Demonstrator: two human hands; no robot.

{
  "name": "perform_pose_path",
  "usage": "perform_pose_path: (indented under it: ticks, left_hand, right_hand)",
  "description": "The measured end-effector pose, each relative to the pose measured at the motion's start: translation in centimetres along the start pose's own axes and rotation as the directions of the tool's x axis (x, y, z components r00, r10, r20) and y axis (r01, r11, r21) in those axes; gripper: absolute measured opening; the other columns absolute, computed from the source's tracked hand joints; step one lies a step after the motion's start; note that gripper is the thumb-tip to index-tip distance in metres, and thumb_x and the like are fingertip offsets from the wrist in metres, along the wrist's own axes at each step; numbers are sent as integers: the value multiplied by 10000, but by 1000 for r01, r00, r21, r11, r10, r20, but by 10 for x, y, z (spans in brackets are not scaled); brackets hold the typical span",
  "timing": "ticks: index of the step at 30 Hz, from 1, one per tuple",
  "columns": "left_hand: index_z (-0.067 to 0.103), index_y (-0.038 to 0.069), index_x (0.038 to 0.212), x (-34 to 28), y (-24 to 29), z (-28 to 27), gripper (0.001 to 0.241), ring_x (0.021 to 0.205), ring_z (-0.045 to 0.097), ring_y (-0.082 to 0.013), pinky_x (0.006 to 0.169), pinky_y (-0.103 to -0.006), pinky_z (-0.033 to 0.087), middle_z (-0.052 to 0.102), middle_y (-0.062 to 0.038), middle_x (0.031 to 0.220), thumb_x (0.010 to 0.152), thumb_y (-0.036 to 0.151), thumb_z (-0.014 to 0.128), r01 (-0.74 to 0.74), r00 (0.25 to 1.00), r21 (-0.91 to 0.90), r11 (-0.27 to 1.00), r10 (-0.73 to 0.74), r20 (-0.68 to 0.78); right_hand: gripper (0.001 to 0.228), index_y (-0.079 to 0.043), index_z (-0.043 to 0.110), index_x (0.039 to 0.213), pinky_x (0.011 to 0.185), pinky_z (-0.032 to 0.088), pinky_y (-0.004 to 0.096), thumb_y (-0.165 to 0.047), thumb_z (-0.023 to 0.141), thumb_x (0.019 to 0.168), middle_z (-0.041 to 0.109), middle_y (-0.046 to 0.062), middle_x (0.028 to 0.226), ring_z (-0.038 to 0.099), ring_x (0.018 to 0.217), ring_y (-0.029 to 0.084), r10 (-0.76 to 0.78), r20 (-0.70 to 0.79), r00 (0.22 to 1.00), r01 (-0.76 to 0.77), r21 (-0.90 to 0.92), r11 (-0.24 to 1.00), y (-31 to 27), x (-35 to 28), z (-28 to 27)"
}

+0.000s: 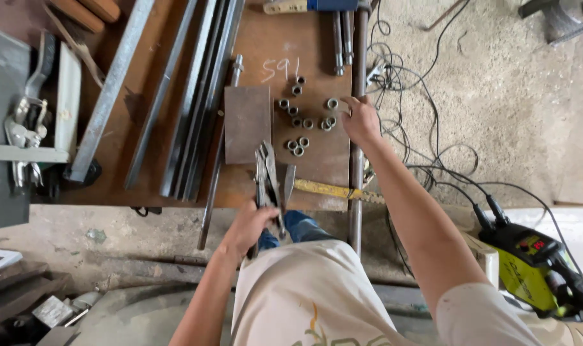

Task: The person uses locking pliers to hold a bolt on the workbench and hammers metal rings down onto it, repeating with several rings. They then reposition the pliers, handle steel bars on the bench, open a metal storage box, and adjust the pliers before reaching toward the camera.

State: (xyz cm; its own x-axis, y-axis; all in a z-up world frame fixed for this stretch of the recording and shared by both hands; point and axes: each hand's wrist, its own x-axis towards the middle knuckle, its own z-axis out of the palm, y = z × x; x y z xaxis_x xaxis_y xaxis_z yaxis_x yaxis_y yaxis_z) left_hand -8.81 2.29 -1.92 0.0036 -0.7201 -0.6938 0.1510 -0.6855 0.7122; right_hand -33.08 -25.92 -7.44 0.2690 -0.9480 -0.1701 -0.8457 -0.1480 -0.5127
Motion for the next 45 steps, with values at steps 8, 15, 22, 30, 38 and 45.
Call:
perform_pose_path:
  ticks: [8,15,22,30,38,45]
  left_hand:
    - [612,31,1123,-34,10,3,290,862,588,-146,783,-326,487,642,-27,903,857,138,660,60,996,16,998,-59,-64]
    - [575,25,1192,-24,9,1,358,913,658,-261,875,-374,514,701,-152,934,860,156,606,-168,980,334,927,194,-46]
    - [553,19,1265,-25,50,20,396,1105,637,-436,940,-448,491,680,-255,1128,883,122,572,-353,927,479,804,370,61]
    - [483,45,1406,-38,71,36,546,1177,607,-455,963,-481,494,664,-288,1207,865,53,558,-305,944,524,795,327,54]
    - [372,67,1485,-51,84,33,644,1099,645,-455,926,-501,510,672,-295,1144,882,92,598,-157,977,572,805,213,-32]
    - [411,53,1424,-54,83,30,561,1079,640,-472,932,-541,493,684,-296,1109,904,121,611,-101,975,647,756,204,-86]
  right_hand:
    - [475,-69,718,1226,954,524,433,-257,860,814,666,191,1206,645,1100,361,-94,0,996,94,-81,992,39,64,44]
    - [345,89,732,1104,637,580,340,-178,824,905,751,122,866,687,718,178,227,238,945,-321,527,787,-29,8,-15]
    - [307,107,720,1191,631,601,301,-100,745,965,750,121,899,705,712,170,114,210,971,-228,958,175,-82,-84,-32]
    - [205,73,704,1062,783,634,351,-78,756,934,757,124,951,746,807,212,69,180,981,-184,982,48,-106,-121,-47]
    - [129,10,730,1009,714,541,272,-83,781,936,728,59,883,671,758,144,-12,146,989,-145,986,79,-127,-130,-45]
    - [87,5,722,976,770,612,321,-60,764,938,739,73,890,714,794,155,-15,138,990,-135,983,124,-141,-135,-43]
